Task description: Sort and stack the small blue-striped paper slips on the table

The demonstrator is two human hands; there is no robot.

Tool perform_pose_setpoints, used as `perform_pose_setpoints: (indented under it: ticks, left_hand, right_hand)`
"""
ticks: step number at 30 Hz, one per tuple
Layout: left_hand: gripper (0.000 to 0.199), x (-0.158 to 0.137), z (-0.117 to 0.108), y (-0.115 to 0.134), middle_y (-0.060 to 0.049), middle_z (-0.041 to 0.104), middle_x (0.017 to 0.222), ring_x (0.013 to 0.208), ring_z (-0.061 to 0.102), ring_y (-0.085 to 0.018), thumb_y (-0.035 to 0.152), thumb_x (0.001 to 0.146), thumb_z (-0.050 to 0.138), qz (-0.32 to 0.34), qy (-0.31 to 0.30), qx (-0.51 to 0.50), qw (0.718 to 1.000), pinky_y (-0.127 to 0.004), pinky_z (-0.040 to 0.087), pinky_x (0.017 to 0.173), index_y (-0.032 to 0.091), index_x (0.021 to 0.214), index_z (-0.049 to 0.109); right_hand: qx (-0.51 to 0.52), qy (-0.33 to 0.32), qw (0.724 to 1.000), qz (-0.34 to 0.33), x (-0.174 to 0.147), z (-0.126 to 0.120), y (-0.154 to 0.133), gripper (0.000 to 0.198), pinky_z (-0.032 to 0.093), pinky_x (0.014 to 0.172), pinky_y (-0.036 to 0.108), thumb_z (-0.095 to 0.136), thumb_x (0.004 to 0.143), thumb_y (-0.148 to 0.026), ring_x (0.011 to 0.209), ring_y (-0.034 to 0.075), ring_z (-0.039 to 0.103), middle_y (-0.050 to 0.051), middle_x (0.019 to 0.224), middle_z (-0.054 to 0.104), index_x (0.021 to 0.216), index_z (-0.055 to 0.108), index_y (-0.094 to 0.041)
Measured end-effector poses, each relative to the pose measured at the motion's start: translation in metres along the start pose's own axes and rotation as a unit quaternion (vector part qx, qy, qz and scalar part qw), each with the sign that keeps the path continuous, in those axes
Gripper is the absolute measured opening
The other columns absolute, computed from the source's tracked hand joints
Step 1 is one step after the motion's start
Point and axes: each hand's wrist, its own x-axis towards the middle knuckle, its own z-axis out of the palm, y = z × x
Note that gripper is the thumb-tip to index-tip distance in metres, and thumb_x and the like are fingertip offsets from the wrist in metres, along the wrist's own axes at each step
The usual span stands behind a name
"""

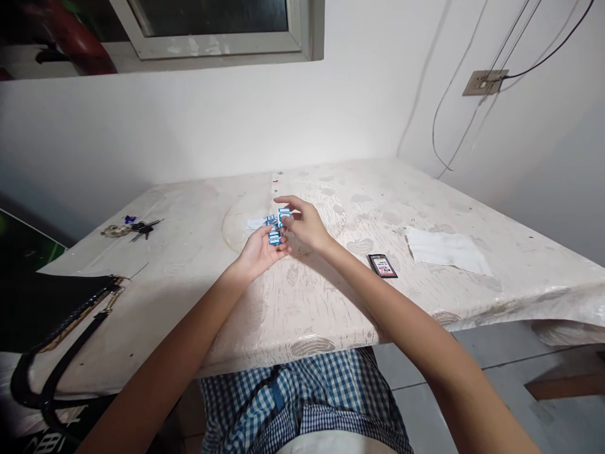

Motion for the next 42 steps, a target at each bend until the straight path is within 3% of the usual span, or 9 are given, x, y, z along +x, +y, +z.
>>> perform_pose_setpoints:
  ticks: [6, 10, 14, 18, 25, 31, 34, 38, 42]
  left_hand:
    - [0.014, -0.001, 0.002, -0.002, 0.000, 0.045, 0.053, 0.044, 0.043, -0.011, 0.024, 0.082, 0.037, -0.016, 0.008, 0.017, 1.000, -0.029, 0.047, 0.054, 0.016, 0.075, 0.046]
    - [0.022, -0.003, 0.006, -0.002, 0.000, 0.046, 0.057, 0.045, 0.043, -0.011, 0.031, 0.086, 0.032, -0.007, -0.003, 0.013, 1.000, -0.029, 0.046, 0.054, 0.017, 0.081, 0.048]
    - [0.025, -0.002, 0.006, -0.003, -0.001, 0.049, 0.063, 0.049, 0.045, -0.012, 0.035, 0.088, 0.030, 0.005, 0.000, 0.000, 1.000, -0.031, 0.046, 0.057, 0.019, 0.094, 0.048]
    - [0.025, -0.002, 0.004, -0.005, -0.001, 0.049, 0.064, 0.050, 0.045, -0.013, 0.036, 0.088, 0.031, 0.007, 0.005, 0.004, 1.000, -0.029, 0.045, 0.054, 0.020, 0.103, 0.044]
    - [0.030, -0.003, 0.006, -0.004, -0.002, 0.048, 0.064, 0.052, 0.046, -0.013, 0.038, 0.088, 0.030, 0.003, 0.012, 0.003, 1.000, -0.028, 0.045, 0.055, 0.017, 0.101, 0.047]
    - [0.029, -0.003, 0.006, -0.007, -0.003, 0.051, 0.067, 0.055, 0.049, -0.014, 0.037, 0.089, 0.029, 0.012, 0.009, 0.026, 1.000, -0.028, 0.045, 0.055, 0.019, 0.101, 0.048]
    - [0.025, -0.001, 0.004, -0.009, 0.000, 0.046, 0.059, 0.048, 0.044, -0.011, 0.035, 0.089, 0.033, 0.015, 0.013, 0.029, 0.999, -0.025, 0.043, 0.051, 0.017, 0.086, 0.051]
    - [0.023, 0.004, -0.001, -0.002, 0.003, 0.039, 0.050, 0.040, 0.034, -0.007, 0.028, 0.088, 0.037, 0.039, 0.069, 0.026, 0.997, -0.023, 0.041, 0.049, 0.015, 0.072, 0.047]
    - [0.024, 0.006, -0.009, 0.016, 0.003, 0.036, 0.049, 0.038, 0.029, -0.006, 0.023, 0.089, 0.032, 0.094, 0.133, -0.063, 0.985, -0.019, 0.036, 0.045, 0.017, 0.067, 0.041]
  right_hand:
    - [-0.086, -0.023, 0.996, -0.021, -0.004, 0.006, 0.001, 0.018, 0.043, 0.061, 0.026, 0.054, 0.071, -0.018, 0.062, 0.011, 0.051, 0.002, 0.072, 0.059, 0.086, 0.065, -0.014]
    - [-0.062, -0.058, 0.996, 0.012, -0.007, 0.010, 0.007, 0.027, 0.040, 0.053, 0.024, 0.056, 0.071, -0.017, 0.054, 0.010, 0.048, -0.002, 0.063, 0.051, 0.097, 0.060, -0.015]
    - [-0.079, -0.074, 0.994, -0.002, -0.009, 0.012, 0.014, 0.033, 0.037, 0.052, 0.022, 0.056, 0.071, -0.015, 0.053, 0.009, 0.044, -0.005, 0.058, 0.045, 0.104, 0.057, -0.018]
    - [-0.122, -0.072, 0.990, -0.006, -0.010, 0.012, 0.015, 0.023, 0.035, 0.052, 0.022, 0.055, 0.072, -0.015, 0.055, 0.009, 0.042, -0.004, 0.059, 0.044, 0.094, 0.062, -0.016]
    - [-0.193, -0.051, 0.980, -0.019, -0.008, 0.013, 0.012, 0.021, 0.037, 0.059, 0.025, 0.055, 0.070, -0.010, 0.062, 0.011, 0.045, 0.000, 0.069, 0.051, 0.089, 0.063, -0.015]
    - [-0.252, -0.035, 0.967, -0.017, -0.010, 0.013, 0.016, 0.025, 0.039, 0.066, 0.027, 0.057, 0.068, -0.012, 0.071, 0.013, 0.047, 0.002, 0.084, 0.046, 0.092, 0.060, -0.019]
    - [-0.252, -0.030, 0.967, -0.015, -0.011, 0.014, 0.021, 0.029, 0.040, 0.066, 0.028, 0.057, 0.068, -0.015, 0.072, 0.014, 0.047, 0.003, 0.087, 0.045, 0.097, 0.057, -0.019]
    - [-0.216, 0.038, 0.975, -0.038, -0.004, 0.012, 0.023, 0.028, 0.039, 0.065, 0.028, 0.051, 0.075, -0.021, 0.070, 0.014, 0.046, 0.003, 0.086, 0.048, 0.104, 0.052, -0.019]
    - [-0.089, 0.039, 0.990, -0.105, -0.015, 0.011, -0.017, 0.015, 0.038, 0.061, 0.027, 0.045, 0.081, -0.019, 0.063, 0.011, 0.046, 0.001, 0.078, 0.053, 0.092, 0.056, -0.018]
